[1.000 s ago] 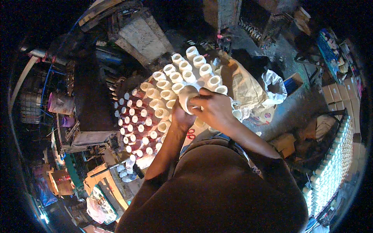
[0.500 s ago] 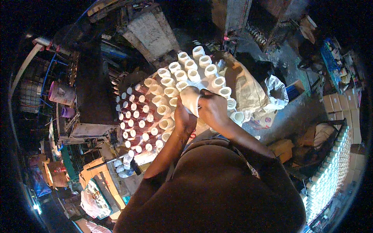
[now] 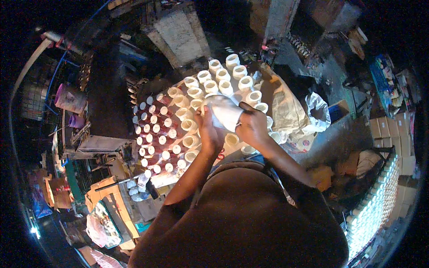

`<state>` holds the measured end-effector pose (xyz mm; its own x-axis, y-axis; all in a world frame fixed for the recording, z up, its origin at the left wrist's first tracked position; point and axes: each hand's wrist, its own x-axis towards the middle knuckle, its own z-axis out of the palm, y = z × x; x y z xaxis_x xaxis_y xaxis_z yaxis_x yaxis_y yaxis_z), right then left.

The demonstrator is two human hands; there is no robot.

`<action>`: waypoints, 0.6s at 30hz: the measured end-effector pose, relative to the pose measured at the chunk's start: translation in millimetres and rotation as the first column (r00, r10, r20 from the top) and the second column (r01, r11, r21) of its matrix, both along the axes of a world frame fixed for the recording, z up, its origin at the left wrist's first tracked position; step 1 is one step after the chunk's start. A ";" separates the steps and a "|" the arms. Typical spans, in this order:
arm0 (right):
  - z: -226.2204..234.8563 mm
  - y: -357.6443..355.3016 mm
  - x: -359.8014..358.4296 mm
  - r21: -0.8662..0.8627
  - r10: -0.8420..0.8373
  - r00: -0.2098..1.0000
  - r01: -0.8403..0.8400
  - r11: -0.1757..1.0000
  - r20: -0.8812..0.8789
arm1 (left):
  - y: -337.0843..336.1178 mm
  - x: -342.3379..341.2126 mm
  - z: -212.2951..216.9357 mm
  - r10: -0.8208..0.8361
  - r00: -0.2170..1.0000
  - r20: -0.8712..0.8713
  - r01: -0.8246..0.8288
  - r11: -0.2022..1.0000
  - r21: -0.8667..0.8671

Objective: The person repeatedly picks up white plastic cups from a table, inserts a small white insert into each cup, and places the assembled cup back on the table. The process is performed one at a time in a repetitive manner.

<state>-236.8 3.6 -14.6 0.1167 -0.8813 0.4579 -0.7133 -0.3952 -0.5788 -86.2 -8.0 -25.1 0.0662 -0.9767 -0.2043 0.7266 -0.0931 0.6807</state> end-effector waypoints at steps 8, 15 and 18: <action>-5.6 18.5 -21.2 0.109 0.168 0.911 -0.224 0.968 0.376 | 4.8 -6.8 15.3 0.303 0.819 0.487 -0.106 0.915 -0.390; -17.6 25.7 -37.6 0.265 0.092 0.945 -0.181 0.947 0.315 | -0.8 -0.9 21.4 0.401 0.682 0.611 0.014 0.828 -0.560; -8.7 24.6 -39.5 0.316 0.060 0.947 -0.165 0.934 0.316 | -5.0 3.7 23.1 0.310 0.718 0.624 0.042 0.875 -0.483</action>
